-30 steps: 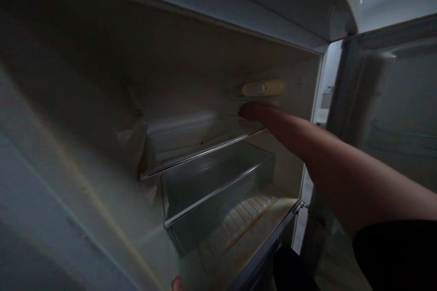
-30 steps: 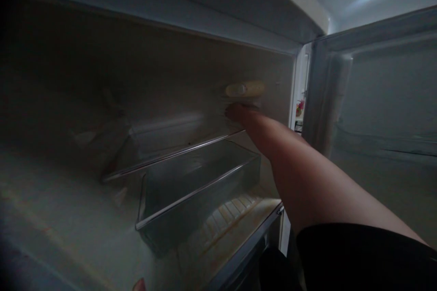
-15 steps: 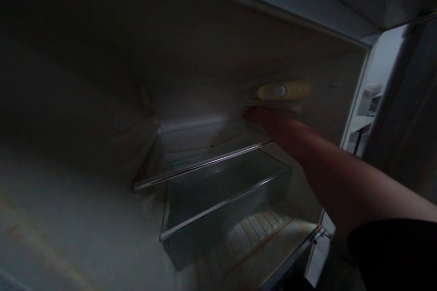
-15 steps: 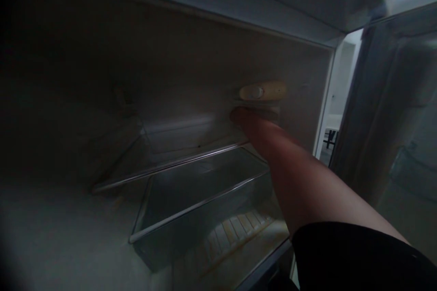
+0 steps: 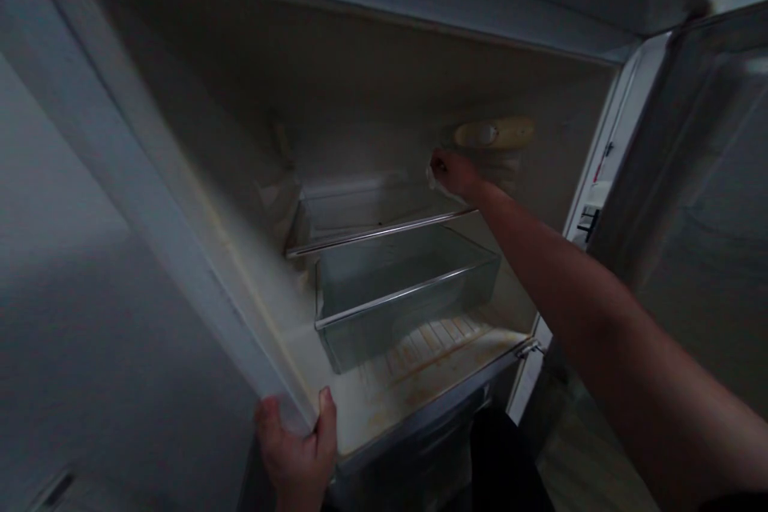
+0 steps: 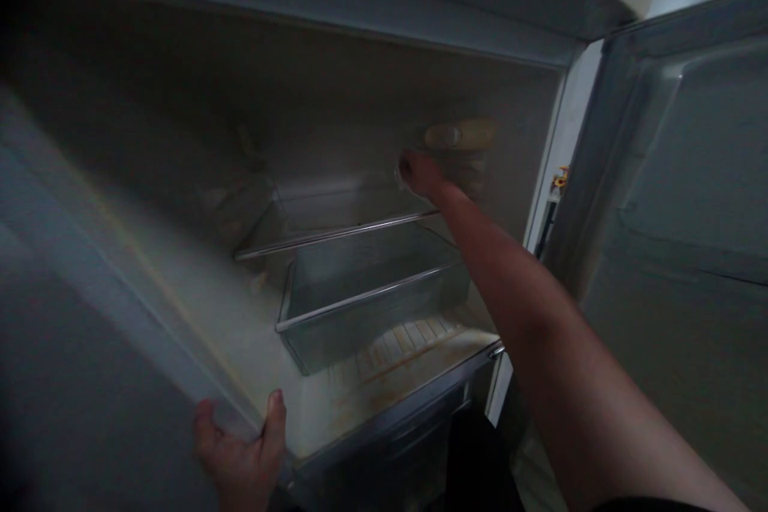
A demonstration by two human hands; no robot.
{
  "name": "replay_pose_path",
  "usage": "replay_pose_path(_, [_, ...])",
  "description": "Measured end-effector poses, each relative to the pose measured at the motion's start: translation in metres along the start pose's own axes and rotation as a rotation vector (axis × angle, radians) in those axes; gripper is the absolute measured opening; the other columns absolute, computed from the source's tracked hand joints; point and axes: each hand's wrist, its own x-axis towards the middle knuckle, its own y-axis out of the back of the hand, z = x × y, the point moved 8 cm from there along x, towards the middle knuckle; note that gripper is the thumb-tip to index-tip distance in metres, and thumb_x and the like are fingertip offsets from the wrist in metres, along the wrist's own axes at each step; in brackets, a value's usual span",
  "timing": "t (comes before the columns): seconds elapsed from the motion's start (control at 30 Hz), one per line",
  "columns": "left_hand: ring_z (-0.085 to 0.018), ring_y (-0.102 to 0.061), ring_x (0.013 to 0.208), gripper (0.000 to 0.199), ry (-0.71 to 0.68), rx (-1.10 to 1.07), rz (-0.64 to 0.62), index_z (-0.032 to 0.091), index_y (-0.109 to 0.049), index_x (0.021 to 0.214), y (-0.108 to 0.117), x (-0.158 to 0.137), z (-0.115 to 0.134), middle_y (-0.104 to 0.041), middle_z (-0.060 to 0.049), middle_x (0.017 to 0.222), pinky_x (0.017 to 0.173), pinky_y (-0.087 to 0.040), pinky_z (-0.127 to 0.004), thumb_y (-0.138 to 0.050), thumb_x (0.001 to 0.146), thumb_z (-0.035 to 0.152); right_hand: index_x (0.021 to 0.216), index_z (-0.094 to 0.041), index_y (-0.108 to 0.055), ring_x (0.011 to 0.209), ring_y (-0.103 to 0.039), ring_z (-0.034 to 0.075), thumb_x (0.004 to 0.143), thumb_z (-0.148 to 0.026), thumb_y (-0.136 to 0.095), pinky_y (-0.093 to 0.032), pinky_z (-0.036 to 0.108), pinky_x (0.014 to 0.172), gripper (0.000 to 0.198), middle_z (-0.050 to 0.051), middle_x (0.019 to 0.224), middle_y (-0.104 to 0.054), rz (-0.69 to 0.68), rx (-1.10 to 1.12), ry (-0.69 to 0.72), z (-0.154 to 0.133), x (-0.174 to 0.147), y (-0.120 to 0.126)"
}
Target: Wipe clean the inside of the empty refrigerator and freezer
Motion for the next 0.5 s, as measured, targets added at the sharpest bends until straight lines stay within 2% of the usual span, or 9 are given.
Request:
replay_pose_path(0.1, [-0.037,-0.064,0.114,0.063,-0.029,0.002,-0.035,0.011,-0.052,0.121,0.002,0.004,0.010,-0.064,-0.017,0.113,0.101,-0.052,-0.060,-0.080,0.074,0.042,0.108,-0.014,-0.058,0.106,-0.064,0.019,0.104,-0.025,-0.034,-0.051,0.030,0.093,0.027,0.013,0.112,-0.065,0.181,0.186,-0.068,-0.021,-0.042,0.036])
replay_pose_path(0.17, [-0.041,-0.057,0.127,0.066,-0.111,0.033,-0.049,0.010,-0.049,0.128,0.007,0.001,0.030,-0.058,-0.023,0.126,0.105,-0.048,-0.064,-0.080,0.076,0.036,0.106,-0.018,-0.054,0.106,-0.063,0.019,0.105,-0.031,-0.035,-0.052,0.031,0.092,0.023,0.011,0.110,-0.064,0.264,0.338,-0.108,-0.043,-0.085,0.051])
replay_pose_path(0.23, [-0.042,-0.047,0.139,0.074,-0.296,0.082,-0.044,0.014,-0.044,0.137,0.012,-0.011,0.066,-0.048,-0.026,0.143,0.109,-0.045,-0.064,-0.082,0.075,0.027,0.101,-0.021,-0.049,0.102,-0.063,0.019,0.104,-0.034,-0.038,-0.053,0.033,0.090,0.017,0.011,0.108,-0.064,0.339,0.550,-0.162,-0.068,-0.136,0.058])
replay_pose_path(0.27, [-0.041,-0.043,0.144,0.079,-0.435,0.097,-0.028,0.018,-0.041,0.141,0.014,-0.022,0.089,-0.043,-0.025,0.150,0.111,-0.044,-0.063,-0.082,0.074,0.021,0.099,-0.022,-0.046,0.102,-0.063,0.019,0.104,-0.034,-0.038,-0.054,0.033,0.089,0.015,0.011,0.110,-0.065,0.359,0.672,-0.185,-0.082,-0.163,0.058])
replay_pose_path(0.33, [-0.039,-0.033,0.152,0.094,-0.673,0.063,-0.115,0.028,-0.031,0.153,0.006,-0.048,0.128,-0.032,-0.021,0.162,0.115,-0.043,-0.060,-0.082,0.075,0.015,0.097,-0.024,-0.042,0.102,-0.064,0.019,0.106,-0.038,-0.036,-0.054,0.032,0.086,0.017,0.011,0.116,-0.066,0.312,0.898,-0.248,-0.113,-0.216,0.048])
replay_pose_path(0.37, [-0.038,-0.030,0.154,0.102,-0.703,0.012,-0.191,0.028,-0.021,0.158,-0.002,-0.058,0.139,-0.027,-0.021,0.165,0.115,-0.042,-0.059,-0.081,0.076,0.016,0.094,-0.024,-0.041,0.100,-0.064,0.018,0.106,-0.039,-0.038,-0.053,0.032,0.087,0.019,0.010,0.116,-0.067,0.270,0.975,-0.285,-0.128,-0.243,0.041])
replay_pose_path(0.43, [-0.039,-0.026,0.156,0.111,-0.631,-0.065,-0.267,0.023,-0.008,0.163,-0.013,-0.068,0.148,-0.021,-0.025,0.167,0.116,-0.042,-0.060,-0.080,0.079,0.022,0.095,-0.024,-0.044,0.103,-0.063,0.017,0.107,-0.038,-0.039,-0.050,0.033,0.094,0.019,0.007,0.116,-0.069,0.116,1.117,-0.300,-0.158,-0.291,0.025])
replay_pose_path(0.5, [-0.038,-0.030,0.154,0.105,-0.505,-0.128,-0.328,0.018,-0.007,0.164,-0.024,-0.070,0.145,-0.025,-0.028,0.165,0.115,-0.044,-0.057,-0.075,0.085,0.027,0.100,-0.024,-0.047,0.112,-0.061,0.017,0.108,-0.037,-0.039,-0.047,0.034,0.100,0.017,0.007,0.118,-0.068,-0.107,1.209,-0.282,-0.180,-0.334,0.007])
